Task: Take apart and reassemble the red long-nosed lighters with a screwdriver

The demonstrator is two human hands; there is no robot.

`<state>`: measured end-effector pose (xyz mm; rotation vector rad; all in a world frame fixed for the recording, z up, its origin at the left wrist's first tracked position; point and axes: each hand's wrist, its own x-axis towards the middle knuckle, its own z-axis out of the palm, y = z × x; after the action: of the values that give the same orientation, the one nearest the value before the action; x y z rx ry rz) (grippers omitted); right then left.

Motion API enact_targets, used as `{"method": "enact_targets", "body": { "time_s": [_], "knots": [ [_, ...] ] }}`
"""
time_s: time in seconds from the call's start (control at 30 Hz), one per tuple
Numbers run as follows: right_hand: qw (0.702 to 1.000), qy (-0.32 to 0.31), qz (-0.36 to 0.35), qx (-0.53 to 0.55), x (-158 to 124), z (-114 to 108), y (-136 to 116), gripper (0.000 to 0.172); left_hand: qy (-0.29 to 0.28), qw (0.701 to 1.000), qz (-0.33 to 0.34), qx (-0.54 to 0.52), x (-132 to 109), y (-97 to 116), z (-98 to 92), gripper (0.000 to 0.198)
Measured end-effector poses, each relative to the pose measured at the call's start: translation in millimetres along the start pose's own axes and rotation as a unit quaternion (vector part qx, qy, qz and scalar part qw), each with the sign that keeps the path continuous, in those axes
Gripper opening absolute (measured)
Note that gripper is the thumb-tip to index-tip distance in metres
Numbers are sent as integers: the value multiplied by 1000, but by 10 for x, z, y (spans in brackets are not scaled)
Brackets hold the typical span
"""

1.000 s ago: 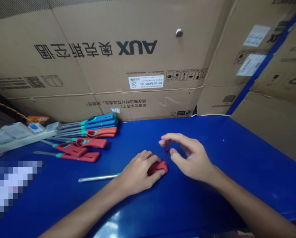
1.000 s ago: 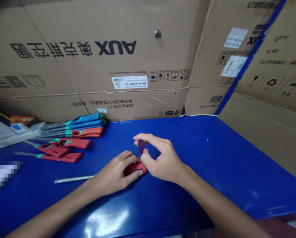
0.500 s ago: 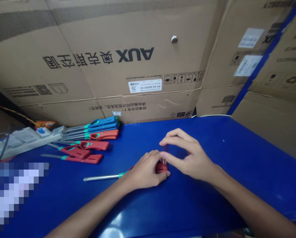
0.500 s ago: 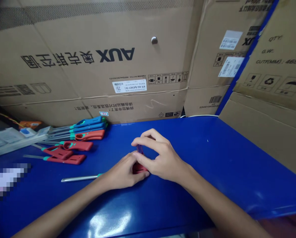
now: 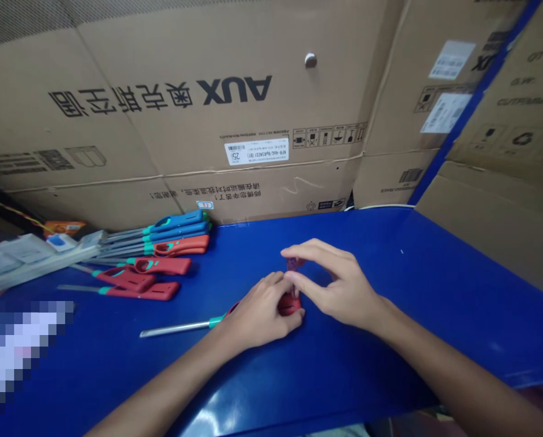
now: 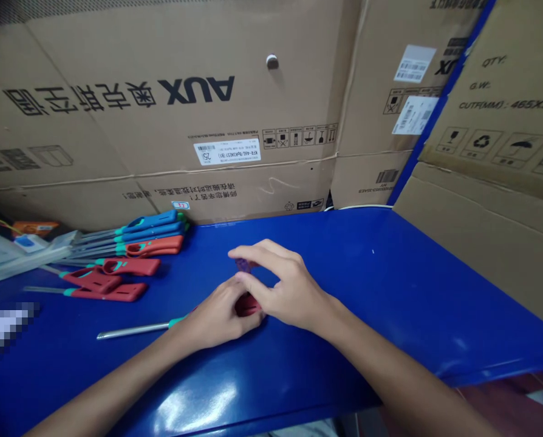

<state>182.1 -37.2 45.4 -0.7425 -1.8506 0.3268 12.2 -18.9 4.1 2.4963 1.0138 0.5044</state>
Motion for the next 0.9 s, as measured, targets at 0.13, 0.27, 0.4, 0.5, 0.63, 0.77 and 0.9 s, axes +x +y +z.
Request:
{"method": "enact_targets", "body": {
  "time_s": [0.13, 0.27, 0.4, 0.5, 0.63, 0.77, 0.9],
  "knots": [
    [1000, -7, 1, 0, -9, 0, -3, 41, -5, 1000, 1, 3, 4, 20, -14, 14],
    [999, -13, -14, -26, 7, 12, 8, 25, -1, 1000, -7, 9, 7, 23, -8, 9],
    [1000, -2, -1, -6, -18, 21, 20, 35, 1, 1000, 2, 10, 7, -3, 8, 12],
    [1000, -9, 19, 3, -41, 15, 8, 44, -6, 1000, 11, 11, 7, -11, 4, 14],
    [999, -40, 1, -25, -22, 12, 10, 35, -6, 1000, 6, 19, 7, -8, 6, 11],
    [999, -35, 11, -20, -18, 15, 23, 39, -5, 1000, 9, 26, 9, -12, 14, 11],
    [999, -38, 9, -8, -24, 5, 5, 48, -15, 999, 15, 31, 17, -10, 8, 13]
  ]
}}
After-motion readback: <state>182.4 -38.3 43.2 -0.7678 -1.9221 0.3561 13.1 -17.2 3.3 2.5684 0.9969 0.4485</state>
